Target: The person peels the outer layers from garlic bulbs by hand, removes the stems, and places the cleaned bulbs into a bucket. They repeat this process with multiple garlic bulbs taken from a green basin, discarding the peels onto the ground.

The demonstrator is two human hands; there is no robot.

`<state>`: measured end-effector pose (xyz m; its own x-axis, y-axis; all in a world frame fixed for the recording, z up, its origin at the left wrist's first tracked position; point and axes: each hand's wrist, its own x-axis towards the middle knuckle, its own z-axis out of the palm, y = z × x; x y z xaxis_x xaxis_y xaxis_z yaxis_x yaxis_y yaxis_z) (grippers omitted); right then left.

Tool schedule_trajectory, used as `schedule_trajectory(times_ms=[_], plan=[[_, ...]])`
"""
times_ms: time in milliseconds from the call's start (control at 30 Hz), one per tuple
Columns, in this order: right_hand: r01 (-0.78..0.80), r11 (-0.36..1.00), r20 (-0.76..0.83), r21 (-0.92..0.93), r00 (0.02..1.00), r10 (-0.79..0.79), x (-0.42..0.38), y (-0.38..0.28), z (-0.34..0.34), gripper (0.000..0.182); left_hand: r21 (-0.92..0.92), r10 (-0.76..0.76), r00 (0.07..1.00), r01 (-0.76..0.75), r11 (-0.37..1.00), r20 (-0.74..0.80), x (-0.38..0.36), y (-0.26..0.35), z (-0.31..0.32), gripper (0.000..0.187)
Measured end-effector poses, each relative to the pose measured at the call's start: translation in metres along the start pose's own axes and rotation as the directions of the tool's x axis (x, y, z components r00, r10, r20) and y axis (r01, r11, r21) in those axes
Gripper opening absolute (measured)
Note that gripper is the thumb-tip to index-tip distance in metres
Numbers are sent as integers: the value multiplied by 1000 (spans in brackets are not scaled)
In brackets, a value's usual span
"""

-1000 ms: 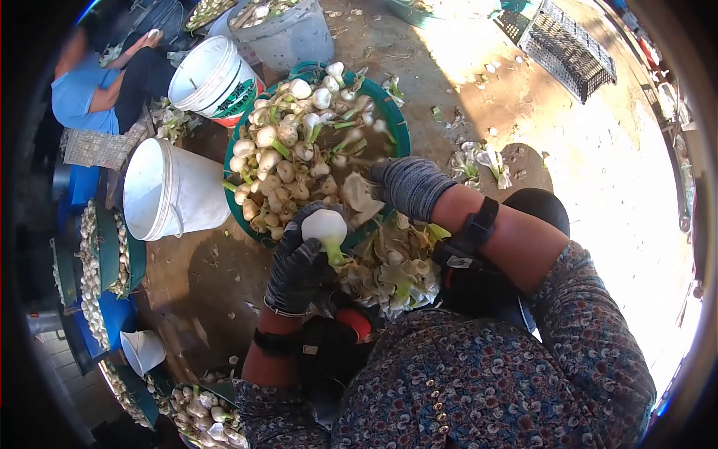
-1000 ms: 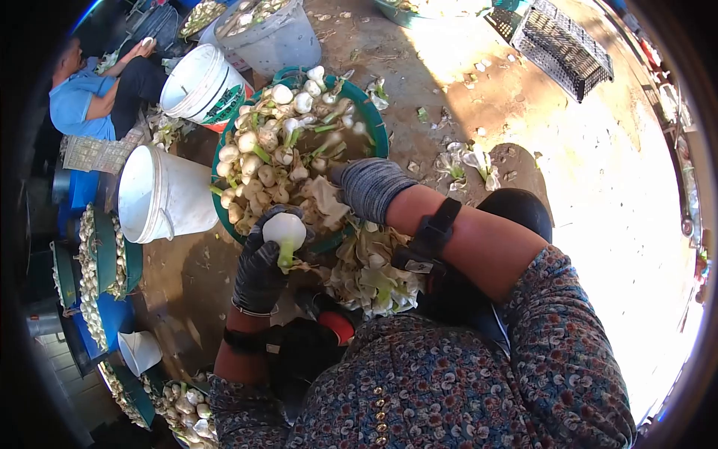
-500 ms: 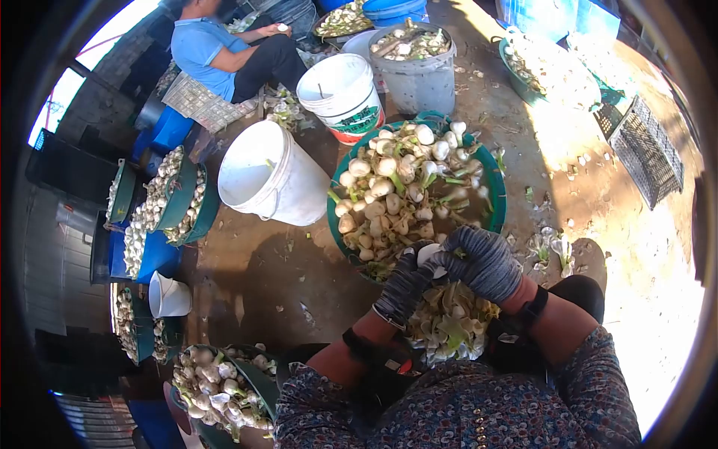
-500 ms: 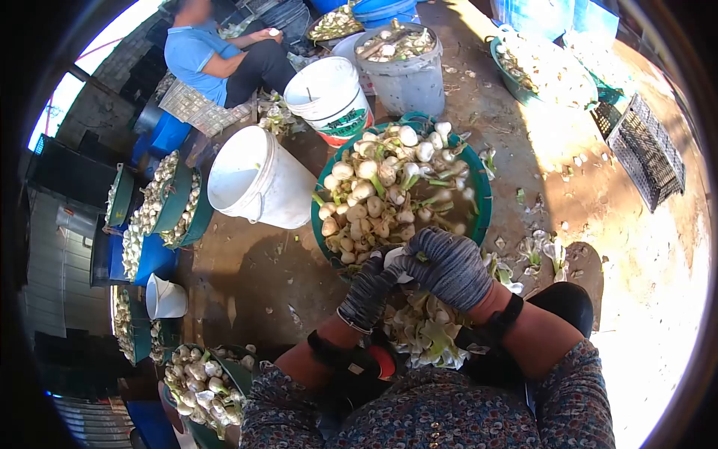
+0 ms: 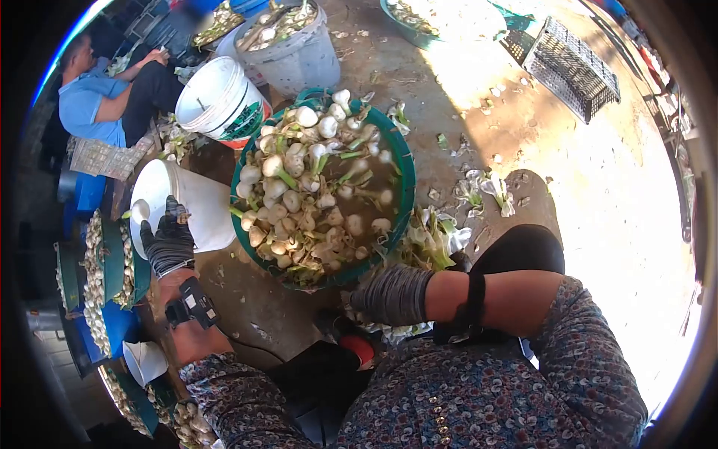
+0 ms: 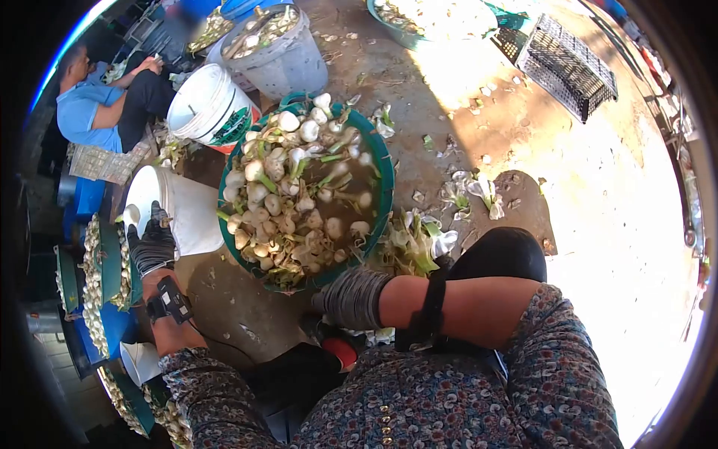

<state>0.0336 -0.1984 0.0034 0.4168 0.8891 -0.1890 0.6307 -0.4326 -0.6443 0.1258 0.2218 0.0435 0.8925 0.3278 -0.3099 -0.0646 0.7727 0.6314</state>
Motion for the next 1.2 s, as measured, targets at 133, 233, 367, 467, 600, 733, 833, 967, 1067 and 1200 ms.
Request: schedule_trajectory(times_ms=[133, 233, 367, 467, 600, 733, 833, 967, 1067, 1200], plan=[[-74, 995, 314, -68, 945, 92, -3, 10, 18, 25, 551, -271, 954, 158, 819, 130, 8, -159, 38, 40], [-97, 995, 67, -12, 993, 98, -1, 25, 12, 20, 809, -460, 886, 224, 544, 64, 16, -289, 41, 36], [130, 991, -170, -21, 977, -132, 14, 76, 39, 19, 980, -445, 878, -114, 163, 176, 41, -409, 26, 41], [83, 996, -136, 27, 988, -78, 3, 74, 19, 21, 968, -422, 889, -236, -89, 178, 56, -435, 46, 41], [85, 993, -335, -83, 936, -108, -16, 73, -7, 24, 936, -397, 880, -331, -120, 260, 78, -423, 60, 41], [82, 951, -567, -297, 786, -245, -37, 57, -37, 27, 917, -337, 860, -398, 30, 384, 85, -354, 68, 41], [-33, 959, -680, -282, 712, -175, -40, 61, -62, 29, 926, -310, 874, -332, 177, 373, 53, -289, 51, 41], [-322, 946, -334, -45, 897, 290, -36, 81, -109, 40, 889, -293, 869, -289, 356, 399, -1, -250, 28, 41], [-324, 945, -365, -31, 884, 291, -26, 67, -107, 39, 847, -260, 860, -298, 441, 438, -40, -234, 22, 41], [-100, 995, -651, 5, 755, 80, 4, 66, -57, 30, 818, -185, 863, -348, 458, 470, -87, -202, 11, 42]])
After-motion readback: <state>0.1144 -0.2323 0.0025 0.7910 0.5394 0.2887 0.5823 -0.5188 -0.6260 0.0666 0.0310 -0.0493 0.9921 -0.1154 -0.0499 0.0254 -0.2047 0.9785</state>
